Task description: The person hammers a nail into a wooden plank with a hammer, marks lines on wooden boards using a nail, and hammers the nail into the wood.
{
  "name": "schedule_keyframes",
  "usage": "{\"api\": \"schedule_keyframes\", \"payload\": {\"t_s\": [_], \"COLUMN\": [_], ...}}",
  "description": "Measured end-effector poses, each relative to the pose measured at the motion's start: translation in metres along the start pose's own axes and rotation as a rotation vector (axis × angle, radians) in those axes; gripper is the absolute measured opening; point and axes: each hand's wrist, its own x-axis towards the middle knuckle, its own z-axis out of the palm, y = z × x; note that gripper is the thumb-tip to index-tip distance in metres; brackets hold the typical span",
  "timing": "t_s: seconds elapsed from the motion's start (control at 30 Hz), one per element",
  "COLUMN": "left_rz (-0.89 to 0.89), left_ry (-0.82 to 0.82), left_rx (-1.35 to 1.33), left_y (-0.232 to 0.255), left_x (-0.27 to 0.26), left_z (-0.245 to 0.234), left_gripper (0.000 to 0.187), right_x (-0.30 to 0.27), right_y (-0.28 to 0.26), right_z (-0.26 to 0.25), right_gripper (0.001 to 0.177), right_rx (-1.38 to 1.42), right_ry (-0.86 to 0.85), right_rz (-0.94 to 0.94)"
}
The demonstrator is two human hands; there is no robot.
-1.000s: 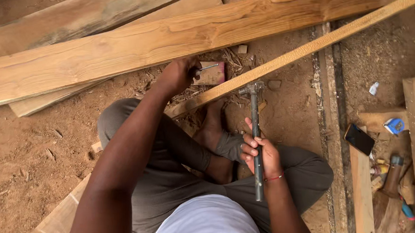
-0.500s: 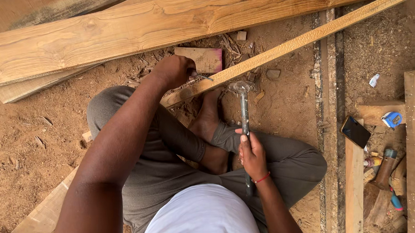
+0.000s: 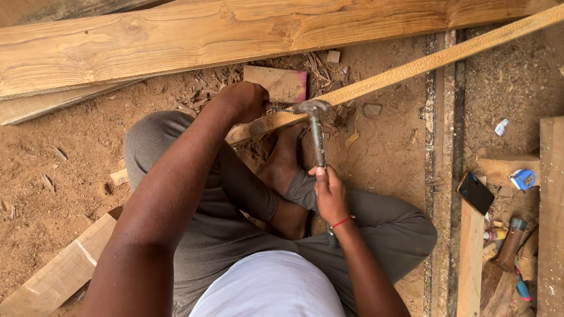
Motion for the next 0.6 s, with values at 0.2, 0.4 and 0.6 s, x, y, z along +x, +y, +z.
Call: {"api": "schedule_keyframes", "payload": {"t_s": [0.2, 0.4, 0.6], "left_rz": [0.053, -0.045, -0.071], "left_ry": [0.07, -0.032, -0.035], "left_rx": [-0.079, 0.064, -0.129], "left_y": [0.001, 0.002, 0.01], "left_x": [-0.02, -0.014, -0.023], "left_z": [-0.001, 0.0, -0.013], "left_gripper": [0.032, 0.031, 0.041], "right_x": [-0.012, -0.007, -0.005], "right_y": [-0.014, 0.016, -0.003], "right_z": [-0.014, 0.002, -0.011], "right_gripper": [0.038, 0.04, 0.037], "right_rx": [0.155, -0.023, 0.077], "right_ry": [0.111, 0.143, 0.032], "right_rz": [-0.095, -0.314, 0.003]}}
